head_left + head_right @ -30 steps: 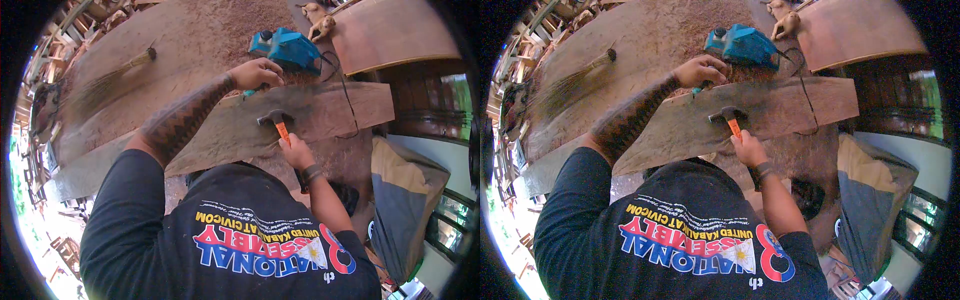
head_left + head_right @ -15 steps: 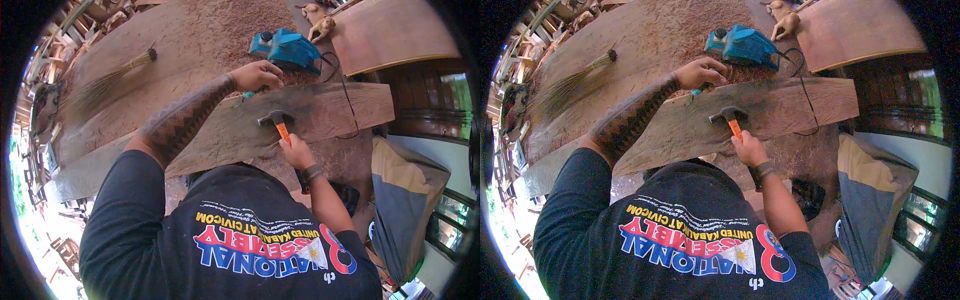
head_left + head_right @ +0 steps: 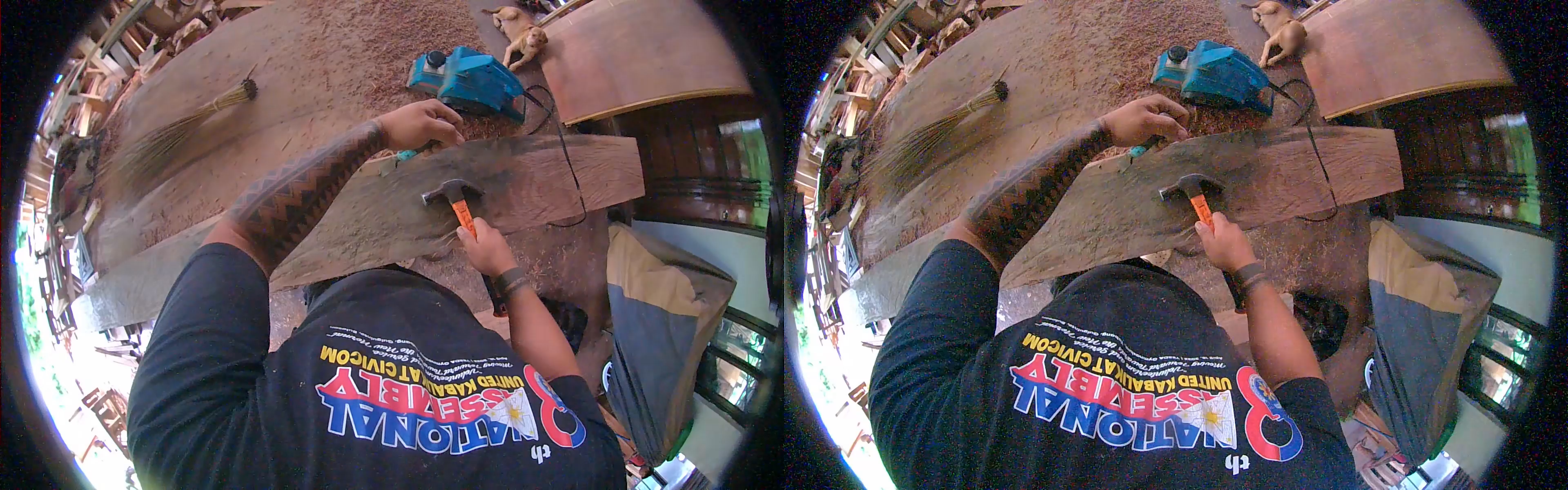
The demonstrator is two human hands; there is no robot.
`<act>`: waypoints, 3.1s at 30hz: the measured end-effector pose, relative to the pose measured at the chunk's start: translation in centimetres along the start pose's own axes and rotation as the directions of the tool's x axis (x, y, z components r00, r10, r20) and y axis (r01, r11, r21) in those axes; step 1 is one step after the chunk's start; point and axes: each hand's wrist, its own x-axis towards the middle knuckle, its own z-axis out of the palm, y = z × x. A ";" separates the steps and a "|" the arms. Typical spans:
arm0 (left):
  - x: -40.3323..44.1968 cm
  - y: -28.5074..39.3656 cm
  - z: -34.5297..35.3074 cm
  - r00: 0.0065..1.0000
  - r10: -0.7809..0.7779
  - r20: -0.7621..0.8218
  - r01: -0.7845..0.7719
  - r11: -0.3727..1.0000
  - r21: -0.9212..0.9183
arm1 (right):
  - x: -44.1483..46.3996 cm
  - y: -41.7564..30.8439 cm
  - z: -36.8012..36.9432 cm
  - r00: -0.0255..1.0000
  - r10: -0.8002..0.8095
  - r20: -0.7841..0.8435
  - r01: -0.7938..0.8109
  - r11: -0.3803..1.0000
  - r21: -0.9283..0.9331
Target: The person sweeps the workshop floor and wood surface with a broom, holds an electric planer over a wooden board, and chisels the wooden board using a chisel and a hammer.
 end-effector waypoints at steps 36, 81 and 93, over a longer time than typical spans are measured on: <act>-1.4 0.2 0.9 0.999 -0.012 -0.033 0.013 0.999 0.039 | -2.1 -11.5 -16.3 0.841 -0.447 -0.305 0.468 0.884 -0.006; -0.2 -1.7 2.1 0.988 -0.074 -0.133 0.081 0.996 0.049 | 0.9 -1.8 -12.9 0.959 0.252 -0.130 -0.006 0.476 0.879; -5.7 -3.3 -2.9 0.919 -0.006 -0.395 -0.142 0.928 -0.343 | -2.3 1.1 -9.7 0.956 0.277 -0.100 -0.079 0.567 0.820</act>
